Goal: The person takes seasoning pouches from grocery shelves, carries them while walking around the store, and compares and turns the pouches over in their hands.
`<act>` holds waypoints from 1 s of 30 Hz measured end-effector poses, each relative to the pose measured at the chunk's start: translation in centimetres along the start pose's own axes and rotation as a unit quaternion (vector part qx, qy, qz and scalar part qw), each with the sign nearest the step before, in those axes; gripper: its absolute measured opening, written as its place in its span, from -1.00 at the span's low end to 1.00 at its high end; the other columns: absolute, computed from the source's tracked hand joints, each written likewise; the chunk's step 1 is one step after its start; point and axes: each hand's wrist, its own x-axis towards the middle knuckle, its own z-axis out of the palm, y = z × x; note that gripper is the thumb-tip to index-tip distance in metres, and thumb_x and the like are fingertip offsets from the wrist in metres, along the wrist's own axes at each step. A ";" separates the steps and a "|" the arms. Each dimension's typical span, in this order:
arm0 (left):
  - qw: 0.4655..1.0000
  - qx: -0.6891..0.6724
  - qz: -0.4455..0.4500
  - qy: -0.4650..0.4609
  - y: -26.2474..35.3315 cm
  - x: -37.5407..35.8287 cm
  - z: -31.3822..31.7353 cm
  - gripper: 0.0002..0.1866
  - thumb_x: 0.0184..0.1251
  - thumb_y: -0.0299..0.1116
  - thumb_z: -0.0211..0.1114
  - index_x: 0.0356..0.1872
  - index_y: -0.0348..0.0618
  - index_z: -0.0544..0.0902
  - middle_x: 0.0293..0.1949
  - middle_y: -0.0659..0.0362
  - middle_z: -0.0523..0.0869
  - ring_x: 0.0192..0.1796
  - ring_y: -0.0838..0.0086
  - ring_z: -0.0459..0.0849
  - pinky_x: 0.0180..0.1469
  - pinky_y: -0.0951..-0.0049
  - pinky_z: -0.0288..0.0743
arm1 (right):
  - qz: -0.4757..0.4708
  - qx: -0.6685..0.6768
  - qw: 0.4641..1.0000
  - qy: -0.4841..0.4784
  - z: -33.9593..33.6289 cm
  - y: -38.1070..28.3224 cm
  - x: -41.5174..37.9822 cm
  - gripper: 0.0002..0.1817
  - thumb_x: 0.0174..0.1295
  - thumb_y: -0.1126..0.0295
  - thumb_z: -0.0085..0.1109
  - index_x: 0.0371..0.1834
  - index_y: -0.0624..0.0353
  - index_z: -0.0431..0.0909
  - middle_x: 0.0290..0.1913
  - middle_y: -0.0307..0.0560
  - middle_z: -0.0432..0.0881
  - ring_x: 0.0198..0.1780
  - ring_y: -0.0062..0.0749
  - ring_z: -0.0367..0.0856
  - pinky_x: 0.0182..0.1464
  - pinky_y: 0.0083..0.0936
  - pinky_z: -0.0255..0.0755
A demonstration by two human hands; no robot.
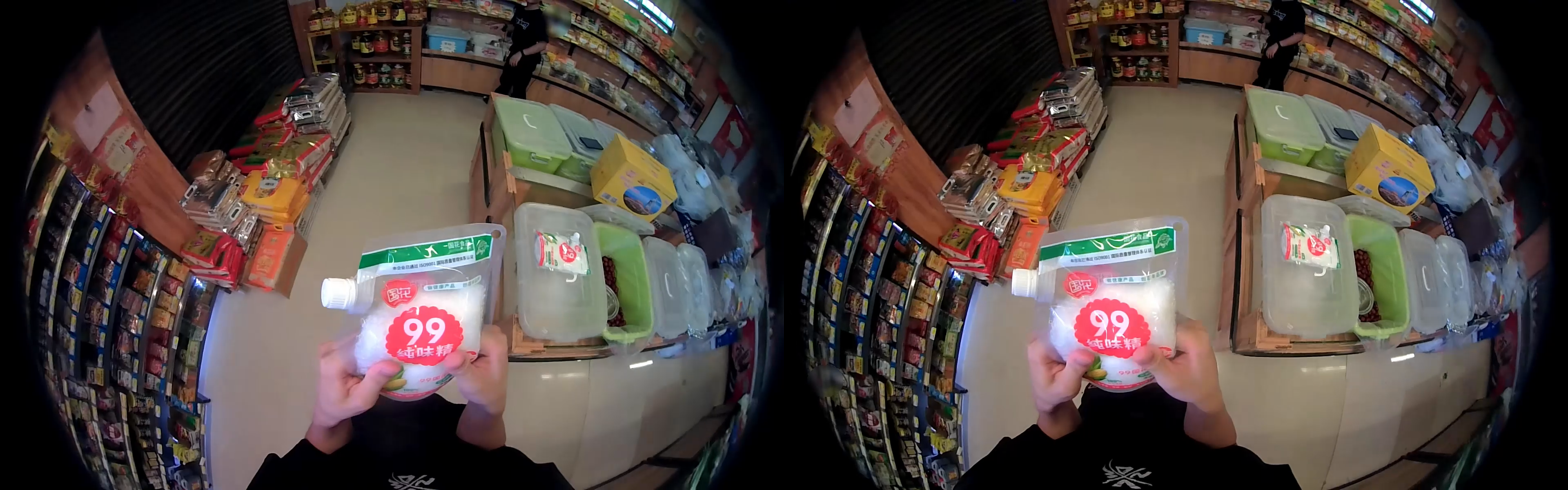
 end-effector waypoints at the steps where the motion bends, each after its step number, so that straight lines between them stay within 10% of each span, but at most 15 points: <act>1: 1.000 0.011 0.022 -0.001 -0.2 0.0 -0.7 -0.75 0.23 -0.33 0.33 -0.20 -0.33 0.66 -0.33 0.05 0.73 -0.30 0.35 0.73 -0.21 0.43 0.54 | 0.002 0.000 1.000 0.005 0.8 -0.1 0.1 -0.56 0.20 0.13 0.29 -0.19 0.40 0.61 -0.18 0.01 0.68 -0.18 -0.45 0.64 -0.18 -0.50 0.50; 11: 0.974 -0.179 -0.031 0.132 -2.2 -4.8 -11.2 -0.61 0.16 -0.16 0.40 -0.24 -0.36 0.66 -0.40 0.08 0.72 -0.34 0.33 0.71 -0.22 0.42 0.53 | -0.014 -0.087 0.996 0.032 14.7 0.9 1.3 -0.47 0.19 0.02 0.26 -0.12 0.38 0.60 -0.17 0.00 0.69 -0.12 -0.36 0.64 -0.04 -0.50 0.44; 30: 0.989 -0.034 0.004 0.144 -4.2 -14.4 -31.8 -0.58 0.31 -0.08 0.25 -0.30 -0.36 0.66 -0.39 0.05 0.72 -0.30 0.34 0.70 -0.18 0.39 0.51 | -0.020 -0.083 0.995 -0.048 35.1 5.5 2.0 -0.59 0.41 0.18 -0.04 -0.21 0.38 0.60 -0.21 0.10 0.65 -0.22 -0.16 0.63 -0.15 -0.40 0.45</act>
